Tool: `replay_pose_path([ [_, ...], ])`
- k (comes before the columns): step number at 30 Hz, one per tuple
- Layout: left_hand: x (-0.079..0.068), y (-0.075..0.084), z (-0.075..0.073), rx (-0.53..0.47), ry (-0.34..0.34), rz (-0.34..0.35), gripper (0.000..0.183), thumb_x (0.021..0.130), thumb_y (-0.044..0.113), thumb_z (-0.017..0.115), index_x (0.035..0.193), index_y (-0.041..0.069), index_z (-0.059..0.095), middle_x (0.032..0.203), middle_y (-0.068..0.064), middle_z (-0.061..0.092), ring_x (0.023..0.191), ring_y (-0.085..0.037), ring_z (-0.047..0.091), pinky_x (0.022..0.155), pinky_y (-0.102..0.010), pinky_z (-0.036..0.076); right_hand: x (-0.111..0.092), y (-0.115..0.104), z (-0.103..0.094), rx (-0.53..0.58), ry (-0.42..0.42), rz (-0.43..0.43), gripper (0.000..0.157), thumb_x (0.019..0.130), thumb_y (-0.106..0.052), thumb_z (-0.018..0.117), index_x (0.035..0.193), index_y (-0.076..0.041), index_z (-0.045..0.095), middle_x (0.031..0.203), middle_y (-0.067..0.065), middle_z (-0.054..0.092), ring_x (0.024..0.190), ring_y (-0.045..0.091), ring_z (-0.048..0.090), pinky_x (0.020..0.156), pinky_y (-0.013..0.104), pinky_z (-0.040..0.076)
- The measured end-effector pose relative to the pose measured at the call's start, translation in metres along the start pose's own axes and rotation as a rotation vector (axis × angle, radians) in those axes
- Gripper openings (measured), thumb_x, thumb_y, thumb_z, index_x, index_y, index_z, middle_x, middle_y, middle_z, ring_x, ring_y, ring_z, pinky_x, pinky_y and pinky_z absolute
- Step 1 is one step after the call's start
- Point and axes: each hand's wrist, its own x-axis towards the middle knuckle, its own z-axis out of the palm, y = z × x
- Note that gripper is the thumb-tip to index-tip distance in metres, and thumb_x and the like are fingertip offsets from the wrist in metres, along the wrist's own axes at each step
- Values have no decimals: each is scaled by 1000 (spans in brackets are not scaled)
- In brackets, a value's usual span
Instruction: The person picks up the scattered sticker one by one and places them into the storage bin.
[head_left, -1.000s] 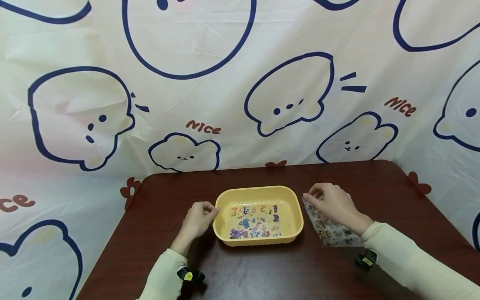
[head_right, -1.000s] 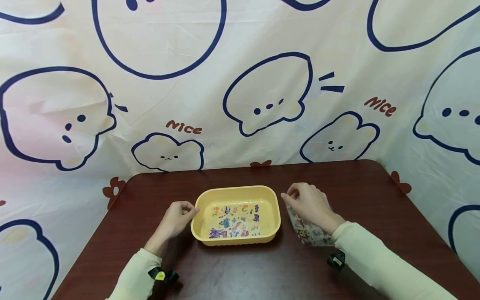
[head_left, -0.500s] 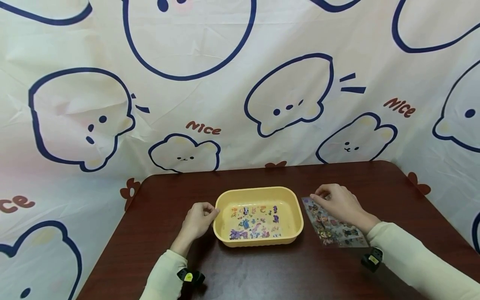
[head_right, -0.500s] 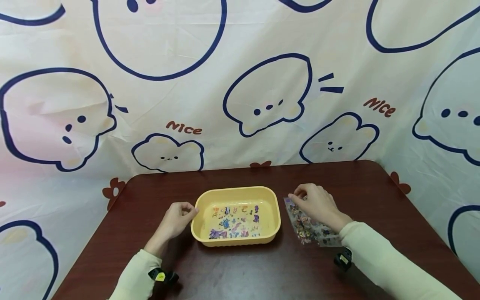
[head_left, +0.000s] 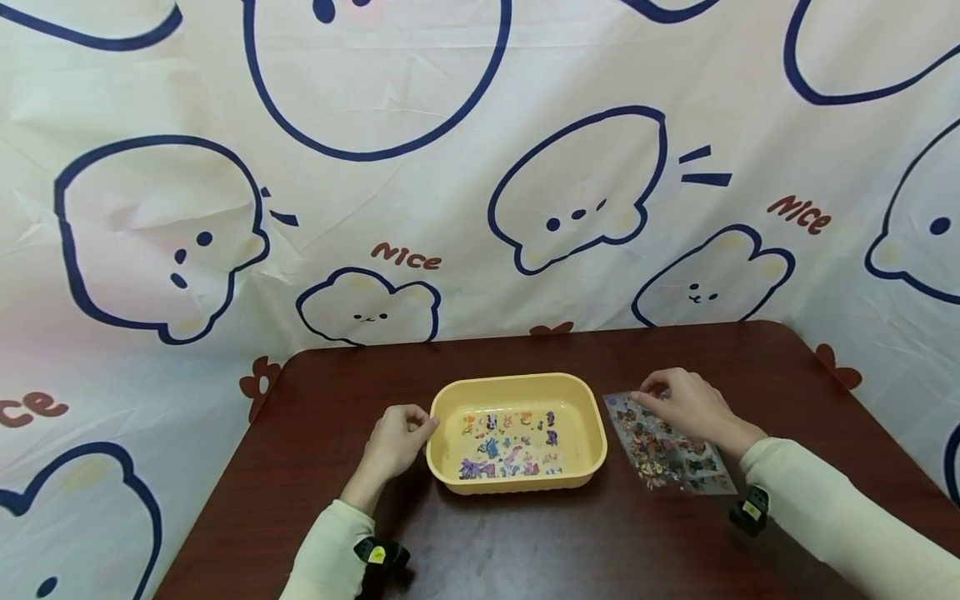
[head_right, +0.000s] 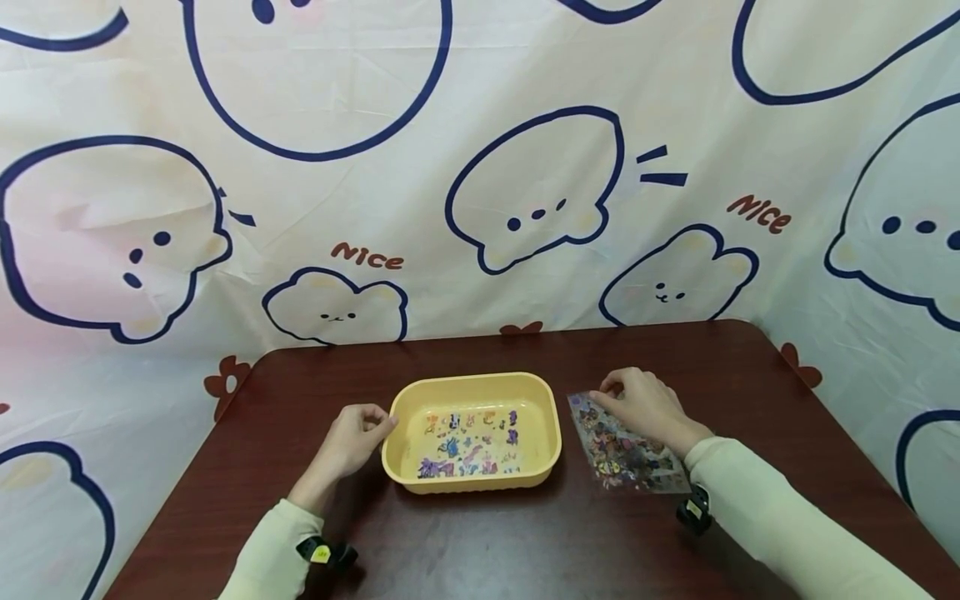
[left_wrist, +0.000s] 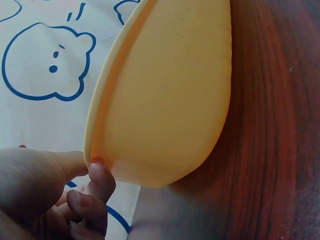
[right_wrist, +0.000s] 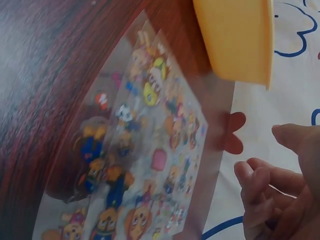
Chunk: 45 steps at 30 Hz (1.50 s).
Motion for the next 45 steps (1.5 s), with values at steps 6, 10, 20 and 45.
replay_pose_path([
  [6,1,1,-1,11,10,-6,20,98,26,65,89,8,68,60,0,54,52,-13,46,48,-27,36,4,10,1,-16,-51,6,27,96,-27,68,107,-4,72,96,9,73,57,12,53,47,31,40],
  [10,0,1,-1,11,4,-11,21,98,26,65,89,8,68,61,0,55,52,-13,47,48,-27,36,6,18,4,-24,-93,24,33,94,-28,71,113,-1,71,107,16,73,61,12,56,49,31,43],
  [20,-1,2,0,11,6,-7,20,98,26,65,88,8,68,59,1,53,51,-12,45,48,-26,35,8,29,6,-58,-132,57,42,88,-28,77,118,-1,68,121,24,67,67,15,56,52,32,42],
  [45,-2,1,-1,-8,-7,-16,20,99,25,64,89,8,67,61,-5,61,51,-13,47,48,-27,35,10,35,3,-93,-220,55,40,86,-19,80,118,0,65,127,28,63,83,23,54,72,42,48],
])
